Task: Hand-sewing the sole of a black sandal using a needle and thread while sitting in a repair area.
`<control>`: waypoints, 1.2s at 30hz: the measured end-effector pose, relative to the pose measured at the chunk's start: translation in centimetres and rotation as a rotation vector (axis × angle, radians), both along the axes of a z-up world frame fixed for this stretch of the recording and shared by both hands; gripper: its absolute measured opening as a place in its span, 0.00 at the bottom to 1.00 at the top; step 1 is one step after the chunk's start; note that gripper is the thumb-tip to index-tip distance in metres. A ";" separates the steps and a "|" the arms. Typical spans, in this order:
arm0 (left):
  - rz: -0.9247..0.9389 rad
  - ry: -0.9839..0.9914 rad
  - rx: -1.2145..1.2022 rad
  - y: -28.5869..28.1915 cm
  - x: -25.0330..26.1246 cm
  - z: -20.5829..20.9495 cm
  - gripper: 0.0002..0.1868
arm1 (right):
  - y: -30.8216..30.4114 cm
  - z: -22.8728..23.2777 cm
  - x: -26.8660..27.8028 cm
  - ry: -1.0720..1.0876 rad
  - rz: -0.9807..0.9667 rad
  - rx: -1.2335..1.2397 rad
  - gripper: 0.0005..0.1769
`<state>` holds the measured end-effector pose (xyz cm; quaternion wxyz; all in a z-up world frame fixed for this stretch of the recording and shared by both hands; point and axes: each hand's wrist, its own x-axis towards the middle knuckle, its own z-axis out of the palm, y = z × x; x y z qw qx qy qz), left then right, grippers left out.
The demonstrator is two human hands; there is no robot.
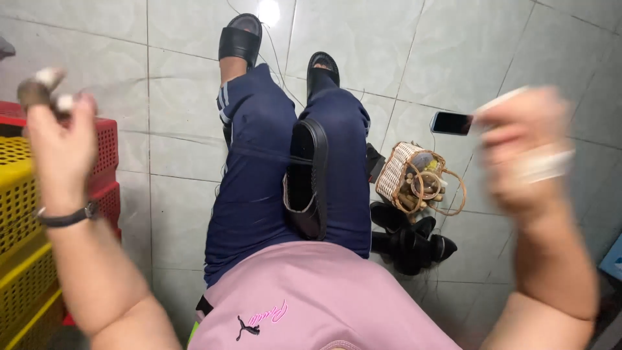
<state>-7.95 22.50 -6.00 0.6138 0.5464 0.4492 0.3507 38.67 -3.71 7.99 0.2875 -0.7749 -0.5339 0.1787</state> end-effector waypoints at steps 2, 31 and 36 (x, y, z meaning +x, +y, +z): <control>-0.236 1.864 0.613 -0.5 -5.0 -2.5 0.43 | -0.4 -4.9 -2.7 0.030 0.390 -0.169 0.15; -0.424 0.085 0.813 -10.6 17.0 -3.8 0.22 | 5.9 -9.3 -11.3 -0.702 0.758 -0.036 0.22; -0.427 0.097 0.858 -10.5 16.9 -3.9 0.24 | 6.7 -10.5 -11.4 -0.666 0.785 0.011 0.17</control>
